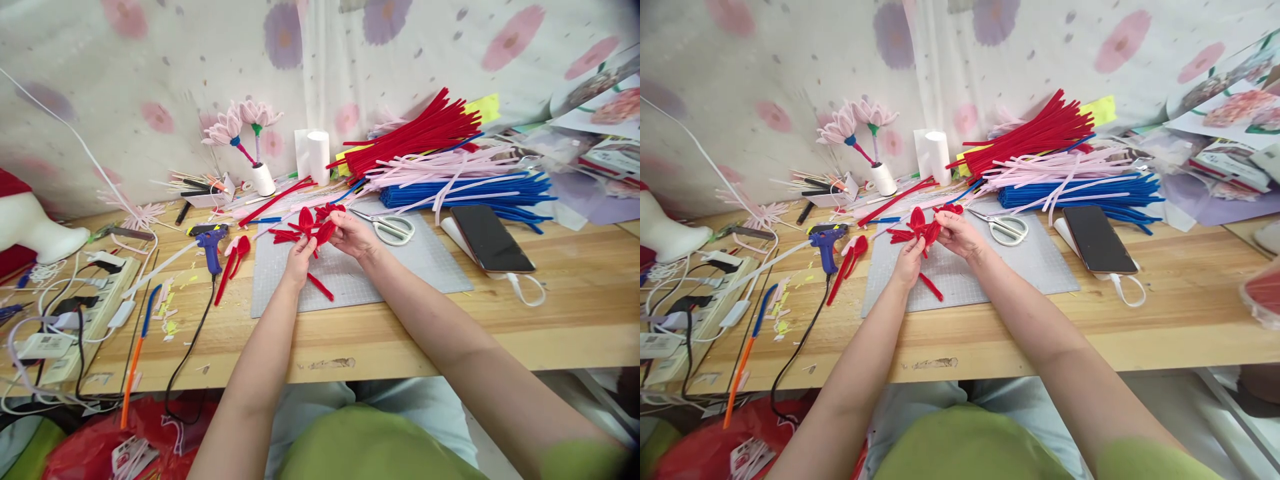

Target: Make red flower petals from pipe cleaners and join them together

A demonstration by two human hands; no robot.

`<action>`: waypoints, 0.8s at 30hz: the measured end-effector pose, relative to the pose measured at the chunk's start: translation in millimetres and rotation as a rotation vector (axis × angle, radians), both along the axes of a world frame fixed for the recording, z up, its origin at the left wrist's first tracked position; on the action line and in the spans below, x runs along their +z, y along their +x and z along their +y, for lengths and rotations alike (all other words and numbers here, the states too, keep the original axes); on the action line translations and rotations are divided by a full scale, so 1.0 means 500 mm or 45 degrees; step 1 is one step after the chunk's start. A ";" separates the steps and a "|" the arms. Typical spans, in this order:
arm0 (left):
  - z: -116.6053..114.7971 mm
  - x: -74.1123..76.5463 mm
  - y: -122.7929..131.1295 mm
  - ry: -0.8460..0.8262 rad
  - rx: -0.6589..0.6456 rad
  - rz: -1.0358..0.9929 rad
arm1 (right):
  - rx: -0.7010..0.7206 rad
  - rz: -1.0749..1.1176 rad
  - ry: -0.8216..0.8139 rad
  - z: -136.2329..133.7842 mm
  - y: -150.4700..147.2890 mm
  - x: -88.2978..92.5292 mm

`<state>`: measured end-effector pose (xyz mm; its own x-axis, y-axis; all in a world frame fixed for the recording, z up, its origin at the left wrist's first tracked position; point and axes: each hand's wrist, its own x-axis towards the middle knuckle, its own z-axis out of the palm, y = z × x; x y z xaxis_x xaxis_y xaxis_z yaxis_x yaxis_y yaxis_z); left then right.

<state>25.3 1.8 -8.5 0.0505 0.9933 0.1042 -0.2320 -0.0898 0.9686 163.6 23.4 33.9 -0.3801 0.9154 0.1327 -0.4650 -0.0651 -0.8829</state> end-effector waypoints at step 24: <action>-0.006 0.022 -0.003 -0.006 0.264 -0.002 | -0.264 -0.526 0.263 0.005 -0.034 -0.022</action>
<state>23.7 -1.2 2.7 -0.1554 0.9828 0.0994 -0.2106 -0.1313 0.9687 146.6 25.8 22.8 -0.2522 0.9477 0.1955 -0.0588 0.1867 -0.9807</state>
